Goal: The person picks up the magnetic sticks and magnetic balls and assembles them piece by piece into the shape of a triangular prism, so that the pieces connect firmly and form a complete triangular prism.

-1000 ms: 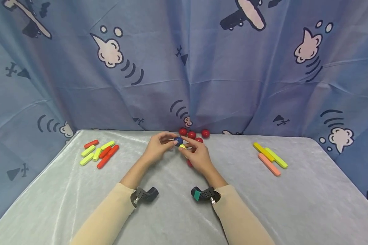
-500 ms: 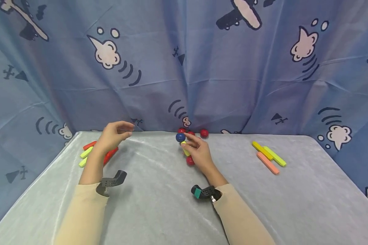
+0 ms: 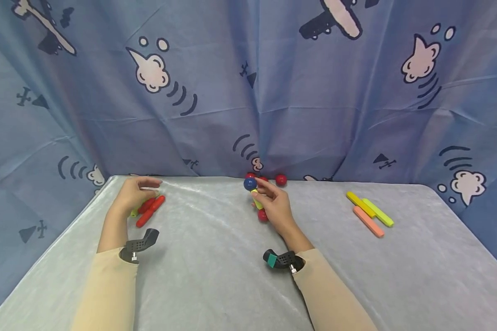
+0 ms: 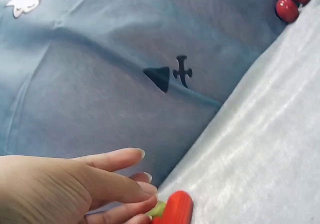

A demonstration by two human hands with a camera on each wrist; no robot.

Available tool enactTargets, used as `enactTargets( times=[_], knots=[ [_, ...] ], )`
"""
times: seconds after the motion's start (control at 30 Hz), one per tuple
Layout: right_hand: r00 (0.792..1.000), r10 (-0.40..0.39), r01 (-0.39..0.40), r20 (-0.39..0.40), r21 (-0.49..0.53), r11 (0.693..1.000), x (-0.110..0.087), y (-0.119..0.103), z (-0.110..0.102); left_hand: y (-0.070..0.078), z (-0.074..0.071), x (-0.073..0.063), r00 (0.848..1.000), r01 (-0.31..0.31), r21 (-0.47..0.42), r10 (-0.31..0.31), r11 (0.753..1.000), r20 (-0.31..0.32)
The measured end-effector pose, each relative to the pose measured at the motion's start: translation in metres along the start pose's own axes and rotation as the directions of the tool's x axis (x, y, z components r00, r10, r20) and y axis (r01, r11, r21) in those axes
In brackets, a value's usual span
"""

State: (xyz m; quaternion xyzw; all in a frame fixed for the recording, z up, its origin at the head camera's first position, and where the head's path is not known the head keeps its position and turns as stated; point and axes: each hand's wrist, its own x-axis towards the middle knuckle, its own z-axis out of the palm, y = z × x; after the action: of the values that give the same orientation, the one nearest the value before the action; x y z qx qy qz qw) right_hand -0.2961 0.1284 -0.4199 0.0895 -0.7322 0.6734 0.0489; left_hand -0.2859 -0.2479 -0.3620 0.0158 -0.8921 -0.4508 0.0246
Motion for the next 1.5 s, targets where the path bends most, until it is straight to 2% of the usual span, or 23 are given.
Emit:
enactTargets(
  times=[0.13,0.3,0.4,0.5,0.73,0.83,0.93,1.03,1.23,1.5],
  knots=[
    [1.0,0.006,-0.006,0.004,0.003,1.0,0.0,0.0,0.0,-0.005,0.002,0.001,0.999,0.034,0.019,-0.034,0.999,0.023],
    [1.0,0.005,-0.005,0.004,0.006,1.0,0.0,0.0,-0.001,-0.001,0.001,0.001,0.996,0.024,0.097,-0.032,0.995,0.083],
    [1.0,-0.001,0.001,0.009,0.006,1.0,0.0,0.0,-0.001,0.004,0.001,0.0,0.989,0.01,0.158,-0.033,0.987,0.147],
    [1.0,-0.005,0.005,0.016,0.004,1.0,0.0,0.001,-0.001,0.007,0.003,-0.001,0.984,-0.01,0.216,-0.03,0.976,0.177],
    [1.0,0.0,0.0,0.014,-0.008,1.0,0.0,0.002,0.0,0.002,0.008,0.003,0.989,-0.056,0.347,0.005,0.936,0.145],
    [1.0,0.009,-0.009,0.007,-0.005,1.0,0.0,0.003,0.0,-0.003,0.011,0.006,0.989,-0.072,0.29,0.03,0.954,0.147],
    [1.0,0.016,-0.016,0.002,-0.003,1.0,0.0,0.003,0.0,-0.009,0.015,0.009,0.987,-0.062,0.15,0.039,0.987,0.155],
    [1.0,0.014,-0.014,0.004,-0.01,1.0,0.0,0.003,0.0,-0.016,0.02,0.012,0.986,-0.073,0.059,0.064,0.996,0.153],
    [1.0,0.001,-0.001,0.008,-0.002,1.0,0.0,0.004,0.0,-0.026,0.035,0.016,0.979,-0.17,0.092,0.157,0.981,0.133],
    [1.0,-0.007,0.007,0.005,-0.011,1.0,-0.001,0.002,0.001,-0.028,0.045,0.017,0.987,-0.151,0.104,0.144,0.983,0.076]
  ],
)
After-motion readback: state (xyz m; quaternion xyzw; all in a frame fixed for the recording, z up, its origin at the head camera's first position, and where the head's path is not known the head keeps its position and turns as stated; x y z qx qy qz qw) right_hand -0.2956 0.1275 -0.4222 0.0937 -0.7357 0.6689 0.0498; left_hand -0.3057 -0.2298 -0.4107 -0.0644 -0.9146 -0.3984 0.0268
